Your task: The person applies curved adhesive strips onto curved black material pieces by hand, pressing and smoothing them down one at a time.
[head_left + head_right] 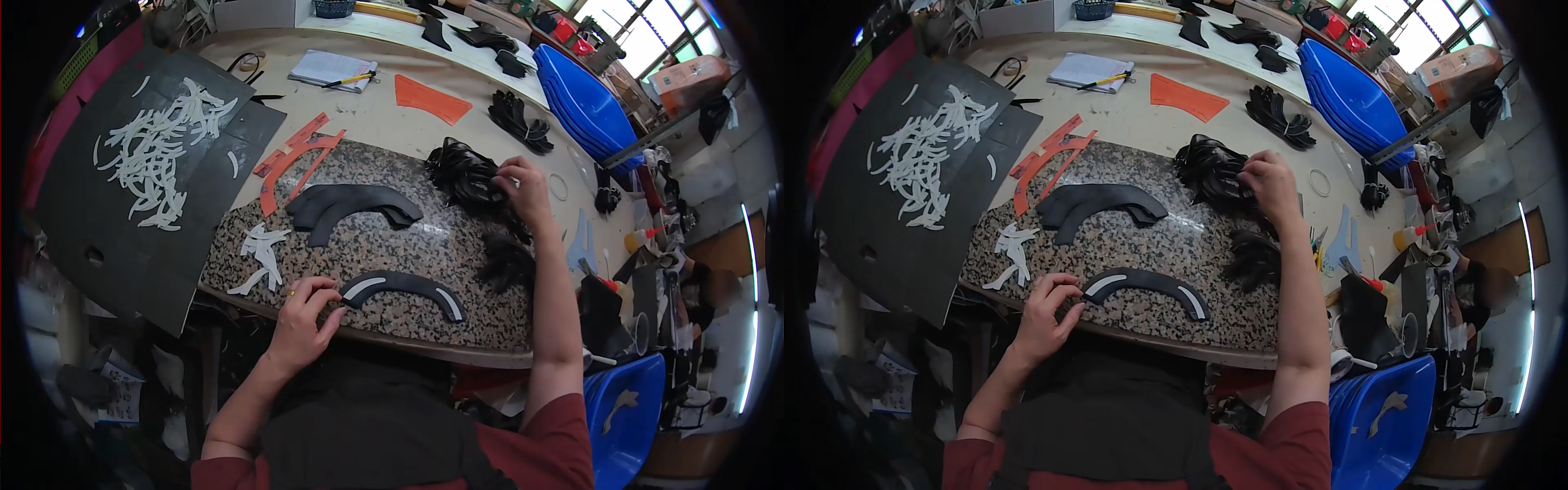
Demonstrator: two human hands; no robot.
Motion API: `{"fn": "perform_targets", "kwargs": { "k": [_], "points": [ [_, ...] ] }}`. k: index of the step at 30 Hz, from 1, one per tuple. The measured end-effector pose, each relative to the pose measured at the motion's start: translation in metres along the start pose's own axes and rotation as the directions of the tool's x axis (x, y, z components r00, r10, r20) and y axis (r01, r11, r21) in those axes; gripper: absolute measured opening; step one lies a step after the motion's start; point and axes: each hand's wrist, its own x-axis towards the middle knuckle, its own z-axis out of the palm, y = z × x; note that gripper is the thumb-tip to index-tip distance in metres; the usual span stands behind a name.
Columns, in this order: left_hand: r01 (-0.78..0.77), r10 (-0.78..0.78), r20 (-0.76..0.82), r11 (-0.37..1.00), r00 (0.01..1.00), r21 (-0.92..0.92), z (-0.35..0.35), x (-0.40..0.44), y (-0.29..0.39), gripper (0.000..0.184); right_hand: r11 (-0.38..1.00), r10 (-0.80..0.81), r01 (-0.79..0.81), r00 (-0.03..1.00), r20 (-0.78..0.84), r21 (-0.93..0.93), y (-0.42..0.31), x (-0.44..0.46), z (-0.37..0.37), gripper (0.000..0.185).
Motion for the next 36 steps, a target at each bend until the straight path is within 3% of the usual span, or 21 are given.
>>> {"fn": "perform_targets", "kwargs": {
  "k": [2,4,6,8,10,12,14,16,22,23,26,35,36],
  "points": [
    [-0.018,0.018,0.025,1.000,1.000,-0.010,-0.002,-0.001,0.000,0.023,0.999,0.021,-0.013,0.979,-0.203,0.040,0.006,0.007,-0.019,0.007],
    [-0.029,0.029,0.021,0.999,0.999,-0.020,-0.001,-0.001,-0.001,0.030,0.995,0.090,-0.075,0.948,-0.305,0.058,-0.005,0.012,-0.049,0.013],
    [-0.026,0.026,0.023,0.999,0.999,-0.025,-0.002,-0.003,-0.002,0.038,0.994,0.103,-0.089,0.929,-0.356,0.056,-0.067,0.008,-0.082,0.016],
    [-0.022,0.023,0.027,0.999,0.999,-0.035,-0.002,-0.003,-0.002,0.046,0.987,-0.125,0.085,0.937,-0.327,-0.134,-0.117,-0.001,-0.099,0.016],
    [-0.015,0.017,0.038,0.999,0.999,-0.051,0.000,-0.007,-0.004,0.059,0.980,0.185,-0.167,0.965,-0.183,0.108,-0.159,-0.028,-0.092,0.016],
    [-0.042,0.044,0.024,0.998,0.999,-0.056,0.000,-0.006,-0.004,0.065,0.928,0.163,-0.212,0.971,0.175,0.307,-0.179,-0.059,-0.067,0.015],
    [-0.038,0.040,0.033,0.998,0.999,-0.054,0.001,-0.009,-0.006,0.074,0.700,0.274,-0.571,0.769,0.578,0.428,-0.210,-0.075,-0.037,0.013],
    [-0.039,0.041,0.034,0.997,0.999,-0.060,0.001,-0.008,-0.005,0.076,0.557,0.254,-0.675,0.694,0.674,0.484,-0.214,-0.089,0.009,0.012],
    [-0.049,0.052,0.058,0.998,0.997,-0.044,0.000,-0.011,-0.007,0.080,0.454,0.185,-0.802,0.511,0.840,0.388,-0.215,-0.072,0.065,0.017],
    [-0.051,0.053,0.062,0.998,0.997,-0.042,0.000,-0.011,-0.007,0.080,0.498,0.197,-0.805,0.468,0.862,0.323,-0.217,-0.064,0.067,0.018],
    [-0.058,0.060,0.076,0.998,0.995,-0.027,0.000,-0.012,-0.008,0.080,0.643,0.173,-0.701,0.525,0.833,0.308,-0.207,-0.064,0.085,0.017],
    [-0.089,0.092,0.025,0.993,0.995,-0.072,0.004,-0.017,-0.011,0.082,0.570,0.201,-0.777,0.449,0.871,0.269,-0.207,-0.057,0.088,0.018],
    [-0.100,0.100,0.054,0.995,0.994,0.003,0.003,-0.017,-0.008,0.082,0.576,0.209,-0.772,0.457,0.865,0.269,-0.207,-0.058,0.087,0.018]
  ]
}}
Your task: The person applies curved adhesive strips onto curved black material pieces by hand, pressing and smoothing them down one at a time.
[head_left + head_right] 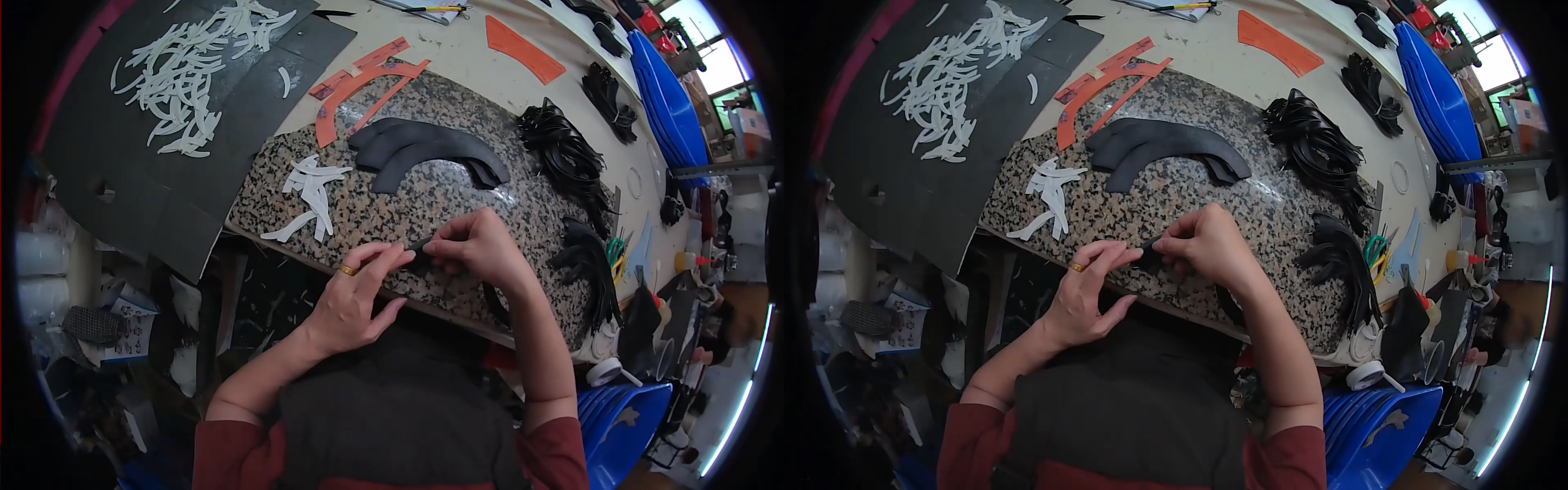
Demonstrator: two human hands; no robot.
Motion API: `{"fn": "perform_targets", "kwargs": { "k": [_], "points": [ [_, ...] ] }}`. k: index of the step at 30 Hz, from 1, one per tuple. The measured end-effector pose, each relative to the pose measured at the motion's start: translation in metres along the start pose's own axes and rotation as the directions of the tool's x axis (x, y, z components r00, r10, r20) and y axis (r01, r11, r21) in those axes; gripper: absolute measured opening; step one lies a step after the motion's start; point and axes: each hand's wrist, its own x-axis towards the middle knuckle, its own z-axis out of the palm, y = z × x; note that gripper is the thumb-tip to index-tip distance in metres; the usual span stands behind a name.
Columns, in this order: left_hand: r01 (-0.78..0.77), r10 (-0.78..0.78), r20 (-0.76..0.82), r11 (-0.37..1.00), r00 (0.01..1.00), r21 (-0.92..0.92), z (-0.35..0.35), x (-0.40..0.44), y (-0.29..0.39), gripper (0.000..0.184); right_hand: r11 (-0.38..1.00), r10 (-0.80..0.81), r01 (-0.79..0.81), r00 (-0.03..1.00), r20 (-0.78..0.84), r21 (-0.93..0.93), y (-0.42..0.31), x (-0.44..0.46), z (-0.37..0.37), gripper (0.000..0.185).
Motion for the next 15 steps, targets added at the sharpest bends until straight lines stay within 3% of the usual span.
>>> {"fn": "perform_targets", "kwargs": {
  "k": [2,3,8,15],
  "points": [
    [-0.021,0.013,0.059,0.989,0.998,0.148,0.000,0.002,0.009,0.082,1.000,-0.007,0.007,1.000,-0.026,-0.013,-0.001,-0.004,0.003,0.019],
    [-0.043,0.041,0.013,0.978,0.999,0.204,0.006,0.000,0.007,0.069,0.994,-0.064,0.058,0.996,-0.061,-0.093,-0.001,-0.008,0.004,0.020],
    [-0.053,0.020,0.087,0.917,0.996,0.396,0.007,-0.001,0.018,0.066,0.857,-0.334,0.200,0.917,-0.217,-0.475,0.006,-0.051,0.003,0.022],
    [-0.052,0.010,0.100,0.907,0.995,0.419,0.015,0.006,0.024,0.071,0.988,-0.123,0.088,0.942,-0.313,-0.123,0.036,-0.046,-0.014,0.019]
  ]
}}
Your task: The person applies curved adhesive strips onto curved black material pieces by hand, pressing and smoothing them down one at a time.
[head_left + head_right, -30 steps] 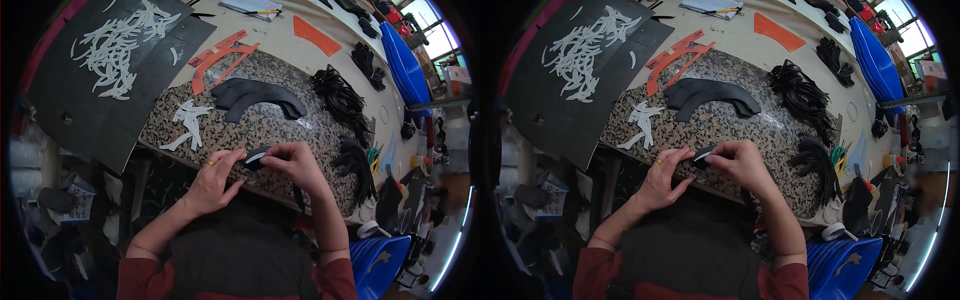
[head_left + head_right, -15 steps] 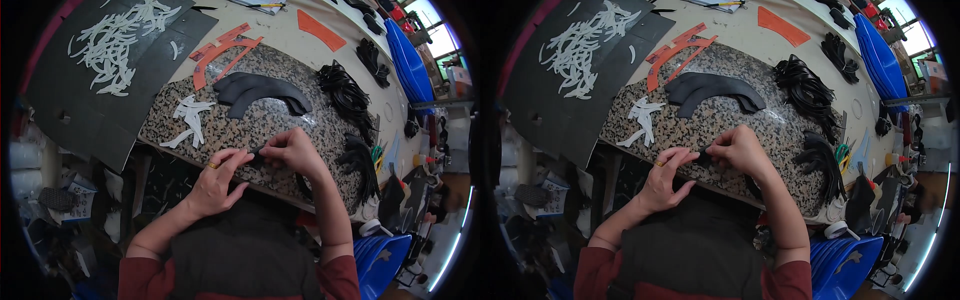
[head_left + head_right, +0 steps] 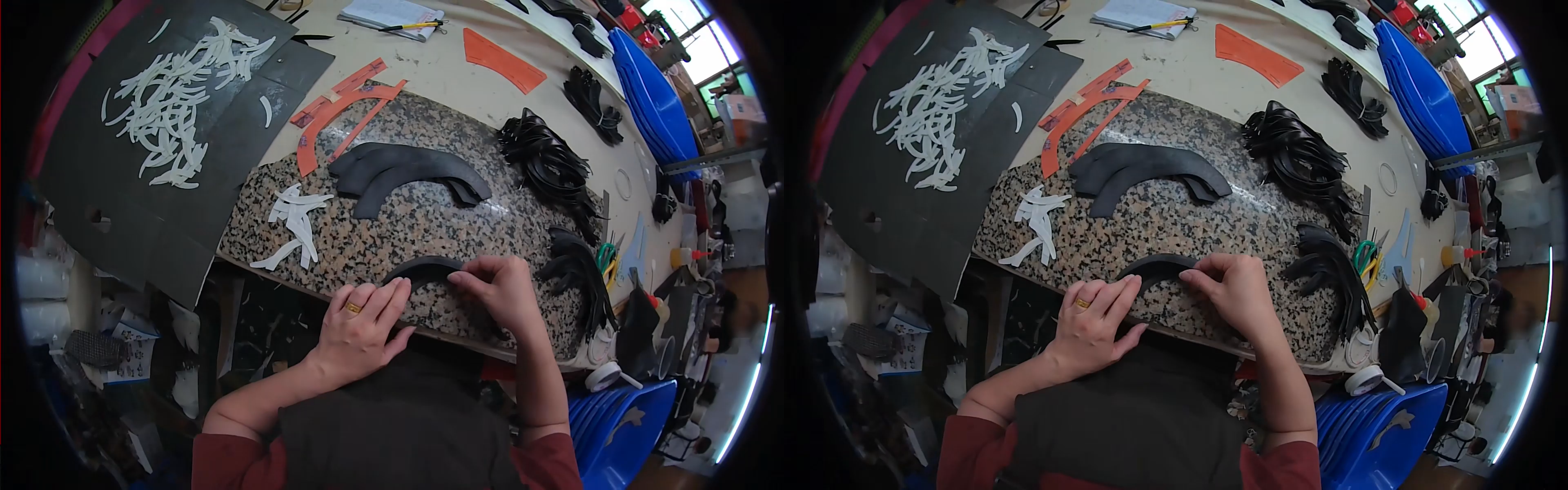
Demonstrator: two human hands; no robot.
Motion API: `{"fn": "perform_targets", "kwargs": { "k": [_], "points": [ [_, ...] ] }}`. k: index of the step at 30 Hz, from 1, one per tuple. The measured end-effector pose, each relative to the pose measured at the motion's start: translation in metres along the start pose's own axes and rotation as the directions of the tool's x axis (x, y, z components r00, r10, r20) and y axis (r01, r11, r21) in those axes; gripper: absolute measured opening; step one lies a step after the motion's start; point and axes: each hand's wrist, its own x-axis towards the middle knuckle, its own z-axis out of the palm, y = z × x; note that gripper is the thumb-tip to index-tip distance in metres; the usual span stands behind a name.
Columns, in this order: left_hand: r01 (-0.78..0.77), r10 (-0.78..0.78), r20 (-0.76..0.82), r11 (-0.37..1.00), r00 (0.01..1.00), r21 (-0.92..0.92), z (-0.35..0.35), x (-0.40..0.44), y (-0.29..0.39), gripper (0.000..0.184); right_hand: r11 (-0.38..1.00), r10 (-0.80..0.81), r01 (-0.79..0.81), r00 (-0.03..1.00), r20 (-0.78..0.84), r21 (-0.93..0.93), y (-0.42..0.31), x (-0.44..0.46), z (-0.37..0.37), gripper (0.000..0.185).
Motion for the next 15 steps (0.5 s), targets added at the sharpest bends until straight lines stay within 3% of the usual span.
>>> {"fn": "perform_targets", "kwargs": {
  "k": [4,7,8,10,13,15],
  "points": [
    [0.014,-0.015,0.084,1.000,0.996,0.018,-0.005,0.015,0.007,0.069,0.999,0.050,-0.050,0.999,0.001,0.003,0.006,0.008,0.003,0.020],
    [-0.151,0.163,0.060,0.974,0.985,-0.170,0.005,0.035,0.005,0.073,0.992,0.096,-0.097,0.995,-0.016,-0.080,-0.003,0.010,0.003,0.025],
    [-0.101,0.129,0.097,0.962,0.987,-0.254,0.012,0.034,0.006,0.072,0.982,0.053,-0.059,0.998,-0.038,-0.182,-0.002,0.007,0.001,0.026],
    [-0.110,0.134,0.115,0.975,0.984,-0.191,0.011,0.034,0.009,0.072,0.924,-0.036,0.006,0.997,-0.070,-0.382,0.001,0.002,-0.006,0.028],
    [-0.127,0.146,0.123,0.980,0.982,-0.156,0.012,0.033,0.008,0.073,0.975,0.044,-0.060,0.996,-0.079,-0.213,0.020,-0.022,-0.026,0.038],
    [-0.123,0.141,0.123,0.981,0.982,-0.148,0.015,0.034,0.009,0.075,0.993,0.081,-0.090,0.989,-0.120,-0.071,0.035,-0.036,-0.031,0.033]
  ]
}}
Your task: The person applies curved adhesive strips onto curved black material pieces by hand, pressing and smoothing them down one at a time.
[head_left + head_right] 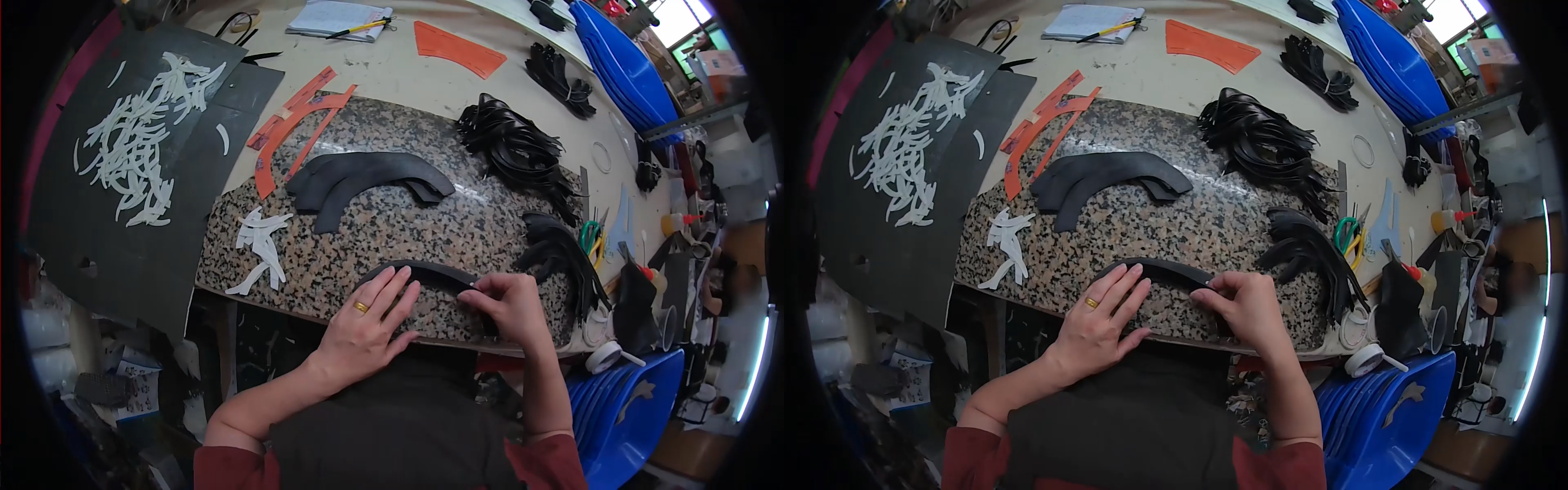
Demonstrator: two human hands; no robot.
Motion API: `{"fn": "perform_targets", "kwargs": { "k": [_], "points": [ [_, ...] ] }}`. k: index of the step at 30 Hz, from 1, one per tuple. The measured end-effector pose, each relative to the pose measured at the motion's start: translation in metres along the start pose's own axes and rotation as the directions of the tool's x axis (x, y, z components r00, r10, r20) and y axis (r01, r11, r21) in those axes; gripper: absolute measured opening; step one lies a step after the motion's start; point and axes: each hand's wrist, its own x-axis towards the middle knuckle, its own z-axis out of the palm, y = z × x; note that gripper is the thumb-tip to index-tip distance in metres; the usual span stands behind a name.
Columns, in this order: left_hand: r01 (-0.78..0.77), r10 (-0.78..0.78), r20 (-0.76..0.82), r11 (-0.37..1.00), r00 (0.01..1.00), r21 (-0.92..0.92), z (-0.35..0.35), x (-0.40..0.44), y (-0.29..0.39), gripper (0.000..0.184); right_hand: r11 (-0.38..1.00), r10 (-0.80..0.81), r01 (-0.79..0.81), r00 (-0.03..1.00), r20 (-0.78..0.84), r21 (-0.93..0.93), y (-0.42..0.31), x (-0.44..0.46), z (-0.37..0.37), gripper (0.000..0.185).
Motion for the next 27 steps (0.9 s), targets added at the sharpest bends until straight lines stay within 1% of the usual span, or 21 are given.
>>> {"fn": "perform_targets", "kwargs": {
  "k": [2,3,6,9,12,13,15,16,17,18,20,21,23,24,26,27],
  "points": [
    [0.023,-0.024,0.008,1.000,1.000,0.014,0.003,0.000,0.001,0.077,0.982,0.025,-0.017,0.999,-0.038,0.189,0.016,-0.005,0.004,0.030],
    [0.027,-0.028,0.011,0.995,1.000,0.092,0.006,0.000,0.002,0.078,0.982,0.035,-0.025,0.998,-0.052,0.188,0.016,-0.006,0.006,0.025],
    [0.041,-0.037,-0.025,0.984,0.999,0.172,0.011,0.007,0.009,0.078,0.984,0.111,-0.101,0.992,-0.065,0.147,0.009,-0.003,0.007,0.028],
    [0.054,-0.048,-0.035,0.979,0.998,0.196,0.009,0.019,0.019,0.077,0.993,0.114,-0.111,0.979,-0.167,0.029,0.005,0.000,0.014,0.032],
    [0.077,-0.075,-0.016,0.964,0.997,0.253,0.011,0.027,0.026,0.076,0.968,-0.093,0.014,0.947,-0.308,-0.250,0.013,-0.011,0.021,0.038],
    [0.059,-0.056,-0.019,0.964,0.998,0.260,0.013,0.029,0.027,0.075,0.948,-0.182,0.073,0.923,-0.338,-0.311,0.009,-0.022,0.019,0.034],
    [0.024,-0.017,-0.026,0.962,1.000,0.271,0.018,0.032,0.027,0.073,0.913,-0.326,0.203,0.885,-0.334,-0.353,0.019,-0.037,0.018,0.027],
    [0.003,0.003,-0.025,0.972,1.000,0.237,0.020,0.034,0.025,0.071,0.889,-0.394,0.264,0.857,-0.332,-0.374,0.024,-0.044,0.017,0.023],
    [-0.019,0.024,-0.024,0.979,0.999,0.201,0.022,0.035,0.022,0.070,0.926,-0.337,0.241,0.876,-0.346,-0.291,0.026,-0.049,0.017,0.019],
    [-0.041,0.045,-0.024,0.985,0.999,0.166,0.023,0.036,0.020,0.069,0.948,-0.299,0.231,0.884,-0.360,-0.220,0.030,-0.050,0.017,0.018],
    [-0.038,0.046,-0.039,0.983,0.998,0.180,0.021,0.036,0.022,0.070,0.975,-0.222,0.210,0.900,-0.376,-0.073,0.039,-0.050,0.018,0.018],
    [-0.040,0.053,-0.058,0.979,0.997,0.201,0.022,0.035,0.023,0.071,0.985,-0.161,0.170,0.918,-0.363,-0.005,0.040,-0.050,0.017,0.017],
    [-0.028,0.048,-0.071,0.966,0.996,0.258,0.025,0.034,0.028,0.074,0.988,-0.036,0.082,0.946,-0.322,0.132,0.040,-0.048,0.014,0.017],
    [-0.016,0.030,-0.050,0.966,0.998,0.259,0.025,0.036,0.031,0.074,0.976,0.048,0.014,0.959,-0.280,0.218,0.039,-0.046,0.012,0.018],
    [0.011,-0.008,-0.012,0.964,1.000,0.265,0.024,0.038,0.037,0.074,0.918,0.201,-0.124,0.964,-0.174,0.376,0.035,-0.041,0.005,0.019],
    [-0.011,0.016,-0.019,0.975,1.000,0.222,0.022,0.041,0.037,0.075,0.911,0.217,-0.145,0.965,-0.150,0.386,0.036,-0.038,0.005,0.020]
  ]
}}
